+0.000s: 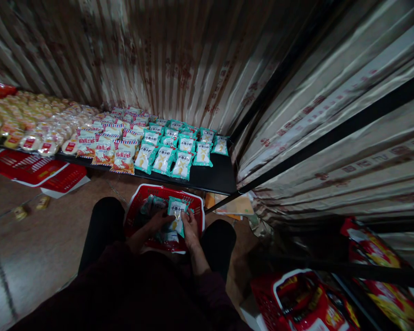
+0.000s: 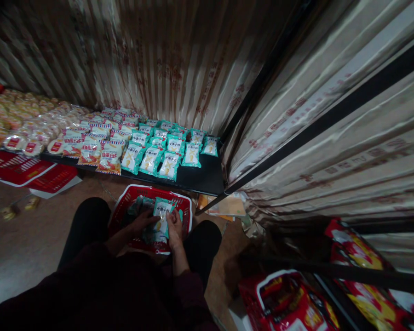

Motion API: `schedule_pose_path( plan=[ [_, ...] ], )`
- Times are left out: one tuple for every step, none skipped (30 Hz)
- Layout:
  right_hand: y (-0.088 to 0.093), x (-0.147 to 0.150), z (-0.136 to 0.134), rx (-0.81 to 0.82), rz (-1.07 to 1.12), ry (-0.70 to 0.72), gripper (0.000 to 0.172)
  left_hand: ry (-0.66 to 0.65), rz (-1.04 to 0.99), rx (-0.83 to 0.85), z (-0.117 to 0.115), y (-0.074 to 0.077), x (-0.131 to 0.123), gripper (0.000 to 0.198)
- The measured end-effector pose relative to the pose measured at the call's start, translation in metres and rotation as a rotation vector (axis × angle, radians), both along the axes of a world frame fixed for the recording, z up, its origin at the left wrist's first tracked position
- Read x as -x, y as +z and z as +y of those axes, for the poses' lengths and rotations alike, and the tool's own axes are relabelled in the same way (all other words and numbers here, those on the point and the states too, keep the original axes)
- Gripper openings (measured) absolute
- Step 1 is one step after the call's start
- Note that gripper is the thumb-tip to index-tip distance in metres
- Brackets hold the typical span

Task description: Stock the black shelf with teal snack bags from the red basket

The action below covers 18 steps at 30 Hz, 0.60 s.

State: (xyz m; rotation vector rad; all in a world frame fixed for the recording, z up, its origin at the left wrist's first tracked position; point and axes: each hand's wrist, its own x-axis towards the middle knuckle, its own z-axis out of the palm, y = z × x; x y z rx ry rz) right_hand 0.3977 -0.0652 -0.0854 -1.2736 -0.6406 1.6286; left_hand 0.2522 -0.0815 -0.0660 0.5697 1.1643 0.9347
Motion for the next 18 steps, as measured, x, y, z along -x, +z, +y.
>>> schedule_pose_path(
  plan=[
    [0.001,-0.001,-0.001,-0.037,-0.039,0.007,0.064,0.019,-0.001,-0.008,0.000,0.001,-0.001,0.060],
    [0.001,-0.002,-0.001,-0.074,-0.086,0.014,0.065,0.036,-0.005,-0.012,0.001,0.002,-0.002,0.061],
    [0.002,-0.004,-0.002,-0.111,-0.139,0.021,0.065,0.053,-0.010,-0.012,0.001,0.002,-0.003,0.061],
    [0.003,-0.005,-0.003,-0.147,-0.193,0.029,0.065,0.070,-0.011,-0.008,0.002,0.003,-0.004,0.061],
    [0.004,-0.006,-0.003,-0.184,-0.249,0.036,0.065,0.086,-0.010,-0.004,0.002,0.003,-0.004,0.060],
    [0.006,-0.006,-0.004,-0.225,-0.307,0.043,0.064,0.102,-0.004,-0.001,0.003,0.003,-0.005,0.060],
    [0.008,-0.007,-0.004,-0.270,-0.368,0.046,0.062,0.116,0.004,0.002,0.004,0.004,-0.005,0.060],
    [0.010,-0.007,-0.005,-0.321,-0.438,0.038,0.060,0.125,0.010,0.003,0.004,0.004,-0.005,0.061],
    [0.012,-0.007,-0.005,-0.376,-0.519,0.022,0.056,0.128,0.014,0.001,0.004,0.005,-0.005,0.061],
    [0.015,-0.007,-0.005,-0.434,-0.609,-0.001,0.051,0.127,0.014,-0.005,0.005,0.005,-0.006,0.061],
    [0.017,-0.007,-0.005,-0.494,-0.706,-0.026,0.045,0.126,0.012,-0.012,0.005,0.006,-0.006,0.060],
    [0.020,-0.007,-0.004,-0.556,-0.801,-0.047,0.039,0.125,0.013,-0.017,0.005,0.007,-0.006,0.059],
    [0.023,-0.006,-0.004,-0.615,-0.890,-0.060,0.032,0.126,0.018,-0.023,0.005,0.008,-0.006,0.059],
    [0.026,-0.006,-0.004,-0.669,-0.962,-0.060,0.026,0.132,0.031,-0.028,0.005,0.009,-0.007,0.058],
    [0.029,-0.006,-0.004,-0.714,-1.015,-0.049,0.022,0.138,0.051,-0.036,0.005,0.010,-0.008,0.058],
    [0.031,-0.005,-0.003,-0.748,-1.049,-0.033,0.020,0.144,0.072,-0.049,0.005,0.010,-0.009,0.057],
    [0.032,-0.004,-0.003,-0.773,-1.066,-0.012,0.020,0.149,0.089,-0.065,0.006,0.011,-0.009,0.057],
    [0.033,-0.004,-0.003,-0.789,-1.072,0.010,0.021,0.153,0.099,-0.081,0.006,0.011,-0.010,0.056]
  ],
)
